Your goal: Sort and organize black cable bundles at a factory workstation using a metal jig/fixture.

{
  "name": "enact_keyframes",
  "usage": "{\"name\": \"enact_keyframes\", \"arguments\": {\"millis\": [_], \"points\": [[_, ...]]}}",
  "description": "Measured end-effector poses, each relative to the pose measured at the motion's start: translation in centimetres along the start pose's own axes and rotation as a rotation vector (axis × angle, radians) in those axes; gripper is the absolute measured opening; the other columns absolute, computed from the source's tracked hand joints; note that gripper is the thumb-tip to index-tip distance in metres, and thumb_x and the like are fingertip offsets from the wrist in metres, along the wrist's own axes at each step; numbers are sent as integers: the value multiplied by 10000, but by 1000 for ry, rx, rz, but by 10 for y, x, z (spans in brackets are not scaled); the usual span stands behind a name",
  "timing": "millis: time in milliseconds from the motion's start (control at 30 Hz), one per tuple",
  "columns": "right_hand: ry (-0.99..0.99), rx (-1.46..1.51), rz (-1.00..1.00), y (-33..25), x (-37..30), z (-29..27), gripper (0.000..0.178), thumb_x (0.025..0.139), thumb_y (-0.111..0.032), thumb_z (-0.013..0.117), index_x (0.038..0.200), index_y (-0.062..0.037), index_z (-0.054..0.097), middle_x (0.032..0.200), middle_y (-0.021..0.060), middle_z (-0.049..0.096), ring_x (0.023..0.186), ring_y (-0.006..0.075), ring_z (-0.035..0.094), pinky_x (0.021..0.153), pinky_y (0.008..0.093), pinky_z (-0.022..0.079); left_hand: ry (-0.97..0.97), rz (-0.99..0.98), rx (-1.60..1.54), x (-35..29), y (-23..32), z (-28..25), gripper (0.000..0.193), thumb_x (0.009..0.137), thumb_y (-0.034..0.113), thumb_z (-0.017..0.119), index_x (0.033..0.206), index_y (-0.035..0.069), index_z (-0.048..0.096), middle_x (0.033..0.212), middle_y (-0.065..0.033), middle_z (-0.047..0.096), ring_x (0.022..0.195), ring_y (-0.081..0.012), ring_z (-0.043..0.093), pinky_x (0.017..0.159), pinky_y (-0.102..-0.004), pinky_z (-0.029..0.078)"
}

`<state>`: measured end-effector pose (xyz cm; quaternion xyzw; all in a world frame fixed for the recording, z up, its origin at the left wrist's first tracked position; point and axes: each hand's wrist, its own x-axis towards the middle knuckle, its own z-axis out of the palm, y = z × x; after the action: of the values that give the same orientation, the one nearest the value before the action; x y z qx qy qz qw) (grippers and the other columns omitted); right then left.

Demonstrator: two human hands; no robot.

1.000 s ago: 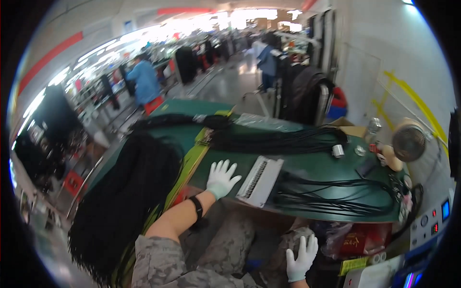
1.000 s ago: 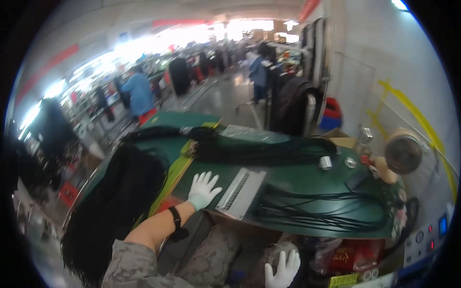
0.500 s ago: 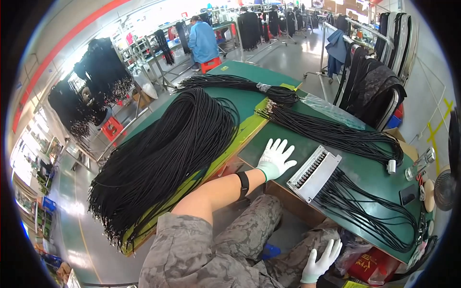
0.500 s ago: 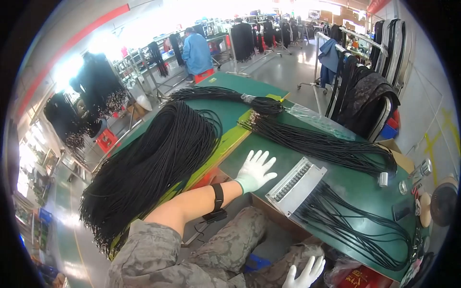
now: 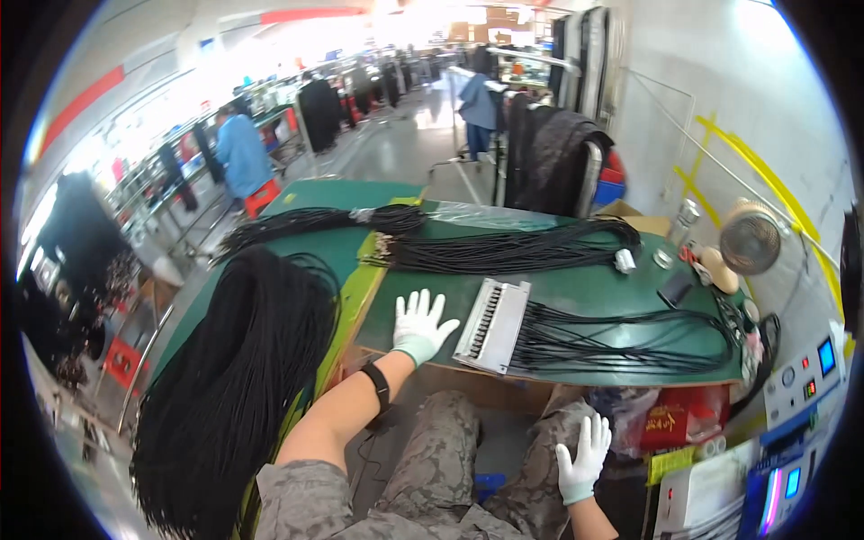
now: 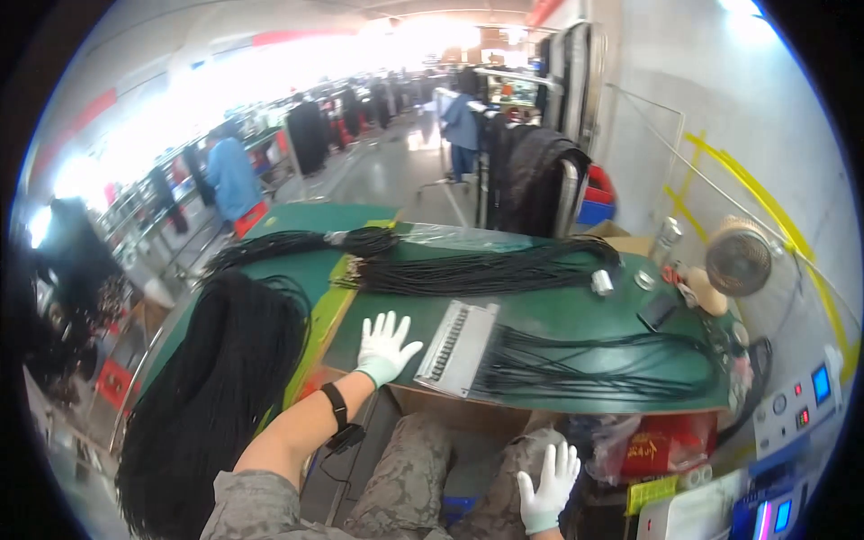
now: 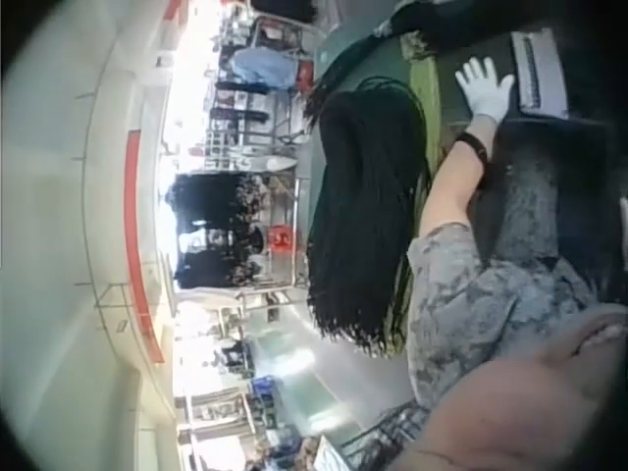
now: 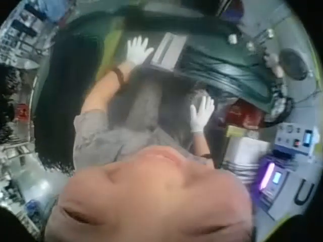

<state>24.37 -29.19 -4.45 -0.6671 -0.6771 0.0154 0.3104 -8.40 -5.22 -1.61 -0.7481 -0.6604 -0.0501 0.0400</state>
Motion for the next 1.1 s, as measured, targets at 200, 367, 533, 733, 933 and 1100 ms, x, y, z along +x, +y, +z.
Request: {"name": "enact_keyframes", "arguments": {"millis": [200,367,533,733,933,1100], "points": [[51,-57,57,2,-7,-8,684,810,-332,622,1354,18,397,1427,238,347,1340,430,271,1103,523,185,-66,-19,-210,32,-8,-3,685,927,562,352,1459,134,292,1500,-193,251,1388,-370,214,1119,-526,113],[65,-85,104,3,-4,-17,654,810,-384,627,1307,6,458,1384,242,391,1309,418,323,1090,519,216,147,11,-3,30,-6,-2,651,926,534,392,1433,130,342,1479,-186,298,1361,-399,247,1104,-539,160],[73,-64,139,4,2,-22,645,822,-408,619,1319,-27,460,1379,236,401,1309,404,335,1096,503,224,17,86,74,31,-16,9,645,936,521,381,1452,142,308,1497,-169,271,1382,-355,227,1122,-497,151],[65,-60,146,9,-6,-22,637,829,-409,614,1328,-46,457,1380,233,401,1307,401,340,1100,494,227,350,61,138,26,-8,21,664,938,518,379,1475,149,250,1503,-177,252,1385,-350,229,1130,-482,139],[54,-32,131,6,-5,-16,630,834,-410,605,1328,-49,457,1376,233,406,1301,396,353,1095,496,239,61,70,90,24,-10,6,679,938,513,391,1487,159,206,1505,-181,243,1389,-349,218,1135,-477,129],[32,-29,125,6,0,-15,635,833,-418,600,1328,-48,458,1373,230,410,1299,390,358,1093,496,243,16,62,91,24,-10,3,674,939,509,393,1489,167,204,1509,-180,237,1389,-347,221,1139,-471,127]]}}
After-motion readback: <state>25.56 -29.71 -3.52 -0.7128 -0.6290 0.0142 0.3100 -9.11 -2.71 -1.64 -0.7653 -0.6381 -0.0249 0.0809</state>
